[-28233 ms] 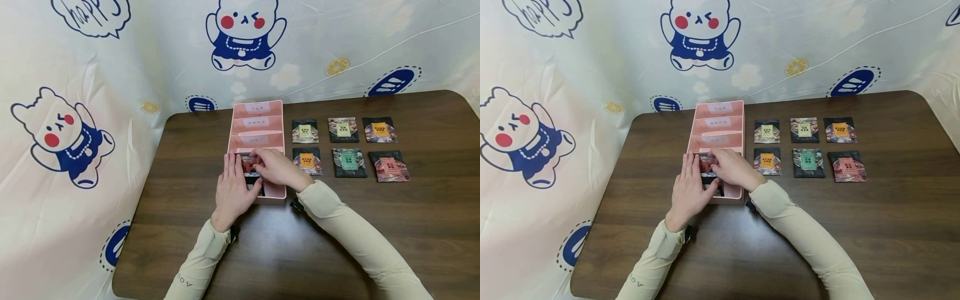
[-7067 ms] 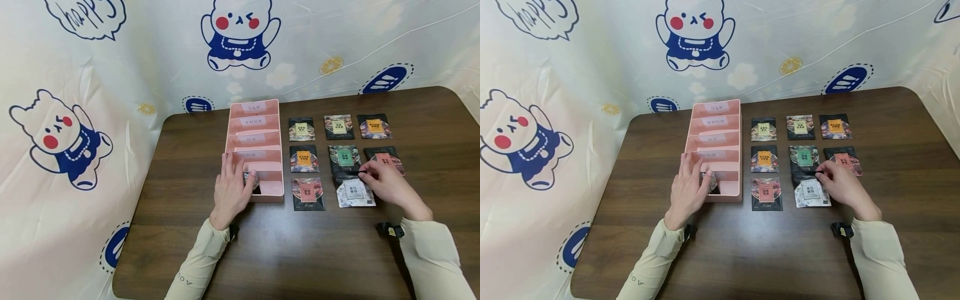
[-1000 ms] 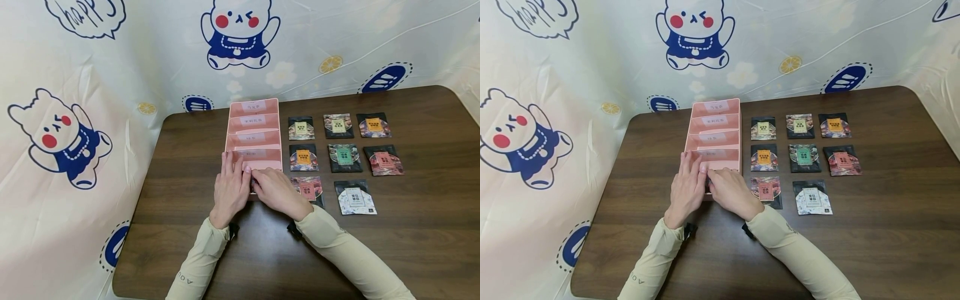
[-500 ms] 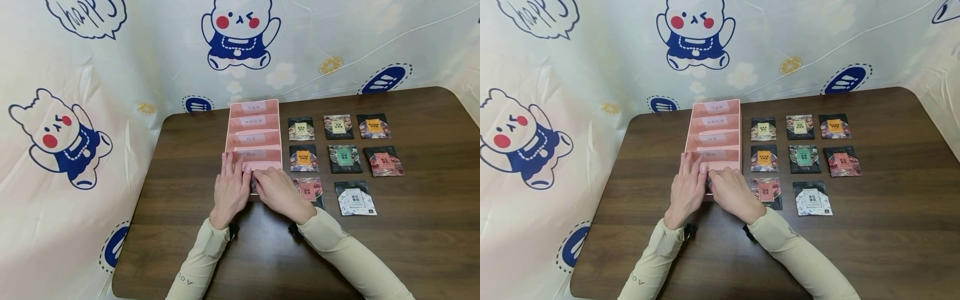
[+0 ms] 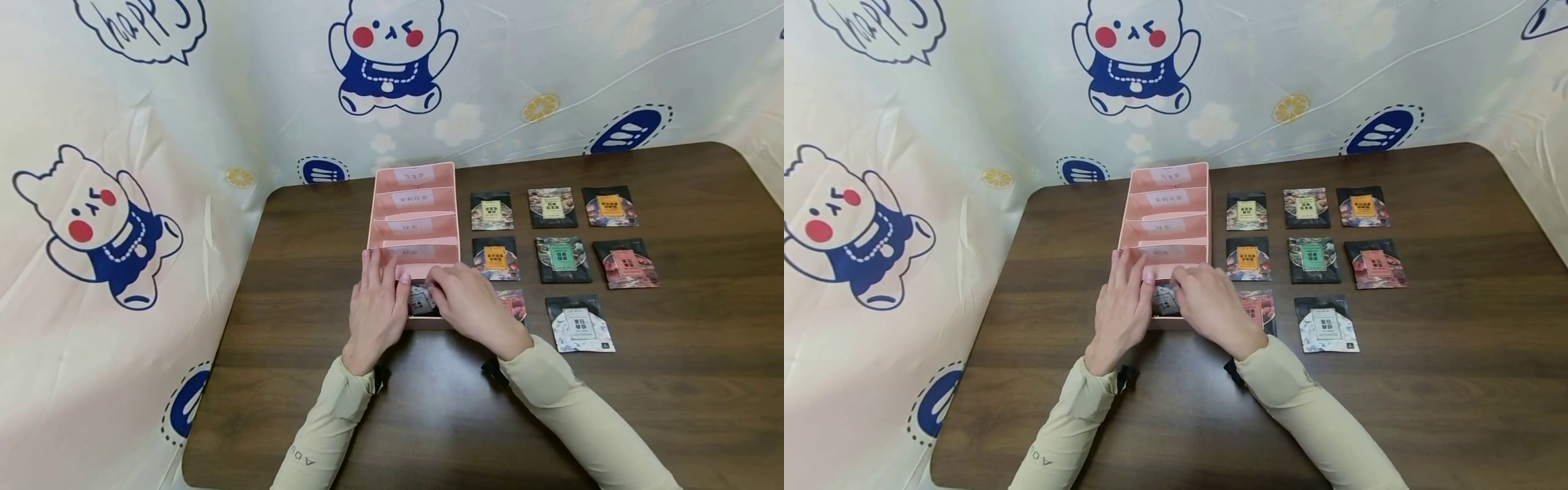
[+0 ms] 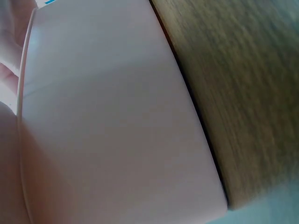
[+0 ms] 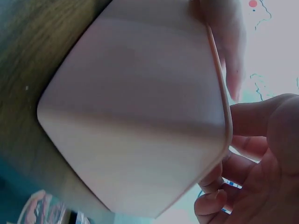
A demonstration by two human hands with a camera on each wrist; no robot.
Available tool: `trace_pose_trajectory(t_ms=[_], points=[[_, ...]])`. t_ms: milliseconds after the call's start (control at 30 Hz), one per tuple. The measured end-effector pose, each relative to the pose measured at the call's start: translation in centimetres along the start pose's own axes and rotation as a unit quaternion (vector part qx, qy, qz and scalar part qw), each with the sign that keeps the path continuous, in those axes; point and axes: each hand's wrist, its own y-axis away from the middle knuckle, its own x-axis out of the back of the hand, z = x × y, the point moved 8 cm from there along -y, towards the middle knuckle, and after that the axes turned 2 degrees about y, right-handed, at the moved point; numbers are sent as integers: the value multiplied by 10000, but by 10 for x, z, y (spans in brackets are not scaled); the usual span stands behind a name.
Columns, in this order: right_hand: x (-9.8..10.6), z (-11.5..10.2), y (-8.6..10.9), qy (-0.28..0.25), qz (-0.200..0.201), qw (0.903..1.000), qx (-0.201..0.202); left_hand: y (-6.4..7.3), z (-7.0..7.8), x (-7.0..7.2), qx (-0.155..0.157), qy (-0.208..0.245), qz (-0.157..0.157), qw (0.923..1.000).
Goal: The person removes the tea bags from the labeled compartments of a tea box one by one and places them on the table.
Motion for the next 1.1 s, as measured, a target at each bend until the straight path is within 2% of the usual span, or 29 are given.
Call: trace_pose_trajectory(t_ms=[167, 500, 733, 1100], points=[[9, 8, 0, -169, 156, 9997, -120, 0, 0, 1, 26, 21, -14, 10000], [19, 23, 2, -559, 199, 9974, -420, 0, 0, 1, 81, 40, 75, 9999], [30, 31, 3, -829, 508, 9941, -484, 0, -1, 0, 134, 73, 15, 9999], [43, 41, 4, -1253, 930, 9864, -523, -1, 0, 1, 12, 18, 31, 10000]])
